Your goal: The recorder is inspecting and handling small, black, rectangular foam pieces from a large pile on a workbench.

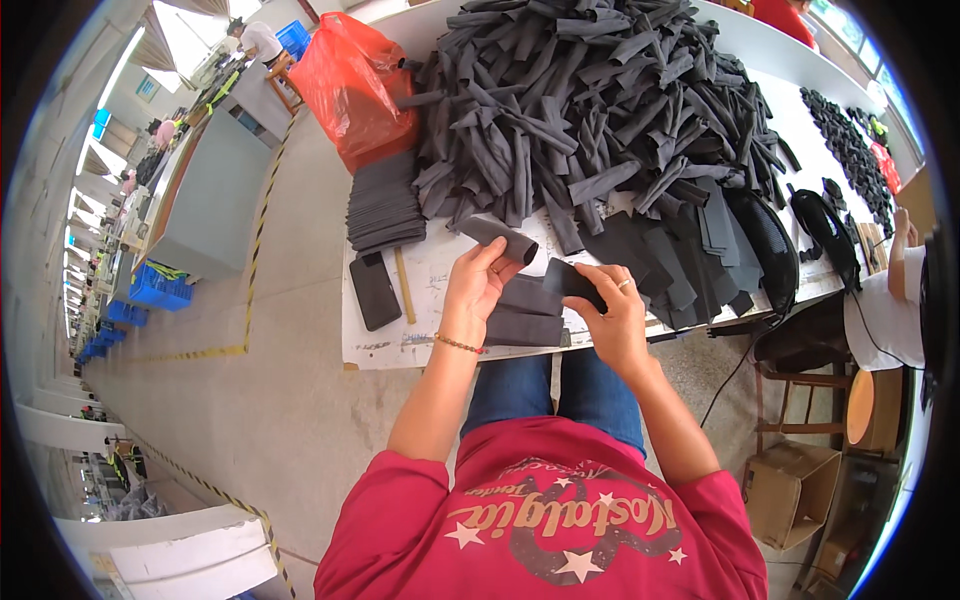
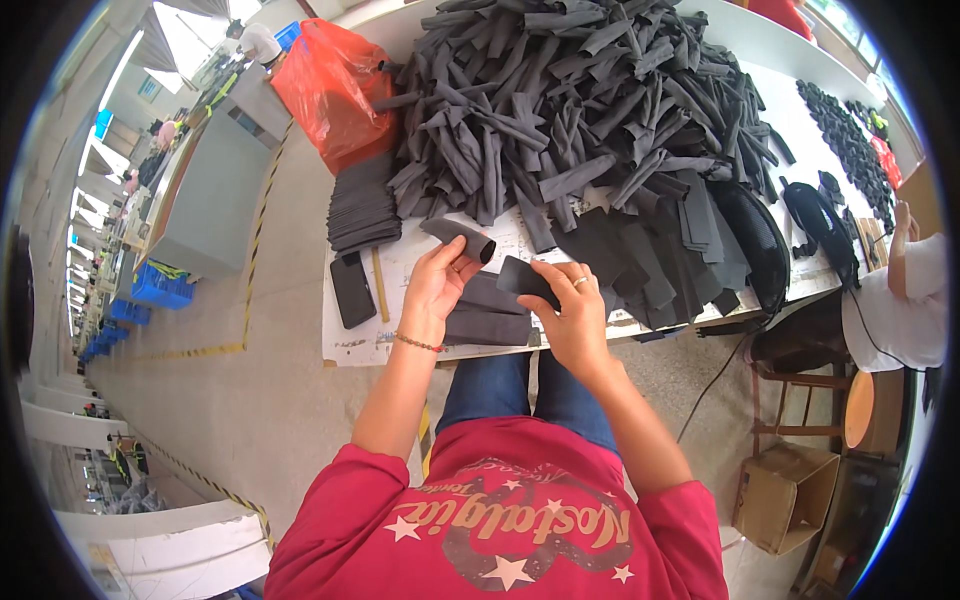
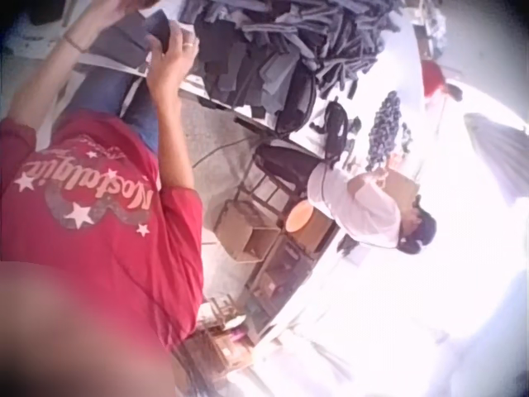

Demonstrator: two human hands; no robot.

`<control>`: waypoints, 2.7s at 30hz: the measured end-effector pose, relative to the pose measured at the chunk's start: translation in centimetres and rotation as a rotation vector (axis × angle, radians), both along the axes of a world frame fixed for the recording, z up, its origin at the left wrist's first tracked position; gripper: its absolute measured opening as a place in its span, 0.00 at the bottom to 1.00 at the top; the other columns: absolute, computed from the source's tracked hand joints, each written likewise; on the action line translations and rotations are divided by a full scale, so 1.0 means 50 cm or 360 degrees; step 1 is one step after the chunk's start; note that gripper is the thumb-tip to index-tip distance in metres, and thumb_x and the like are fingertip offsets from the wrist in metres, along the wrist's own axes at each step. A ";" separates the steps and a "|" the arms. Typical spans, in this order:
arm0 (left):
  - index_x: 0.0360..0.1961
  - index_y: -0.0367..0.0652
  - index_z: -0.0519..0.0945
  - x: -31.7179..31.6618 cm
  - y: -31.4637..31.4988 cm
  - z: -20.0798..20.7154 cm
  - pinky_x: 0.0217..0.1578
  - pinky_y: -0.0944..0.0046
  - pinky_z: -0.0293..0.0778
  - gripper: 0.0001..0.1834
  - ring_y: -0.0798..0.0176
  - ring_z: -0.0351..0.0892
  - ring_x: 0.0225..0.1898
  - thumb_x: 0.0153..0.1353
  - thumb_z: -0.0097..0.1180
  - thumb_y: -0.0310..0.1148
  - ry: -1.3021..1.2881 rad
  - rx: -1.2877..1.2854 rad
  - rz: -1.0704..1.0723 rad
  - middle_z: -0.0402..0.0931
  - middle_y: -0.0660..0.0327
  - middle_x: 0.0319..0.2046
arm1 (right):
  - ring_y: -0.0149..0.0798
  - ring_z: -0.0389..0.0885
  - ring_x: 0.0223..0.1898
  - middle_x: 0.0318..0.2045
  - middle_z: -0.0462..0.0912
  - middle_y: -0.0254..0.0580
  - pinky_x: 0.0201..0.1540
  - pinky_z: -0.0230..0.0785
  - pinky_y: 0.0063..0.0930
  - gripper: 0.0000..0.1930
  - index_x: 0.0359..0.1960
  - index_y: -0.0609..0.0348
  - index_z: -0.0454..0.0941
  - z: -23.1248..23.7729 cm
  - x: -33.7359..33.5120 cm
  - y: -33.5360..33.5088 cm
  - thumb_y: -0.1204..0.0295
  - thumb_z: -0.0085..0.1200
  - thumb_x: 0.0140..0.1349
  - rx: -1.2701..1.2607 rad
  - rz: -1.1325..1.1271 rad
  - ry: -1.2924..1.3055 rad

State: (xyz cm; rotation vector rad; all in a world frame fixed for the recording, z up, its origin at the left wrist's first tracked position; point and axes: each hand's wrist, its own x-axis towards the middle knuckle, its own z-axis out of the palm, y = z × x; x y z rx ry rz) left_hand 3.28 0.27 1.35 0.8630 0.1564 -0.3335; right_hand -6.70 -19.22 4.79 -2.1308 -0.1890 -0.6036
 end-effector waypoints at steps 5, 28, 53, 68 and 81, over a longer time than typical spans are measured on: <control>0.44 0.33 0.76 -0.017 -0.003 0.011 0.44 0.59 0.80 0.11 0.59 0.82 0.41 0.65 0.54 0.29 -0.0003 -0.0024 -0.0089 0.81 0.53 0.40 | 0.41 0.74 0.36 0.34 0.78 0.36 0.40 0.64 0.35 0.17 0.41 0.57 0.81 0.016 0.015 0.016 0.73 0.67 0.46 -0.0320 -0.0072 -0.0299; 0.43 0.38 0.76 -0.098 -0.059 0.100 0.60 0.55 0.65 0.16 0.53 0.75 0.55 0.69 0.49 0.41 -0.0747 -0.0074 0.0013 0.81 0.49 0.40 | 0.56 0.72 0.44 0.44 0.72 0.53 0.46 0.67 0.46 0.27 0.49 0.61 0.67 0.026 -0.015 0.054 0.81 0.62 0.44 -0.0287 0.0293 -0.0243; 0.46 0.36 0.75 -0.119 -0.053 0.114 0.52 0.55 0.73 0.18 0.54 0.79 0.47 0.69 0.50 0.42 -0.0310 -0.0504 0.0436 0.81 0.52 0.40 | 0.53 0.79 0.33 0.35 0.78 0.48 0.35 0.73 0.40 0.10 0.35 0.63 0.74 0.056 0.004 0.024 0.80 0.61 0.52 -0.0371 0.0582 -0.0266; 0.44 0.37 0.75 -0.141 -0.099 0.116 0.49 0.57 0.75 0.17 0.52 0.81 0.44 0.69 0.50 0.41 -0.0456 -0.0503 0.0482 0.79 0.59 0.29 | 0.48 0.80 0.31 0.32 0.77 0.45 0.32 0.73 0.37 0.09 0.32 0.63 0.75 0.073 0.031 0.047 0.82 0.62 0.49 -0.0245 0.0692 -0.0347; 0.46 0.36 0.74 -0.145 -0.107 0.108 0.54 0.60 0.70 0.18 0.49 0.77 0.53 0.68 0.51 0.42 -0.0456 -0.0547 0.0487 0.79 0.58 0.32 | 0.48 0.79 0.30 0.32 0.77 0.44 0.31 0.73 0.36 0.09 0.31 0.62 0.75 0.060 0.040 0.052 0.83 0.60 0.48 -0.0199 0.0707 -0.0324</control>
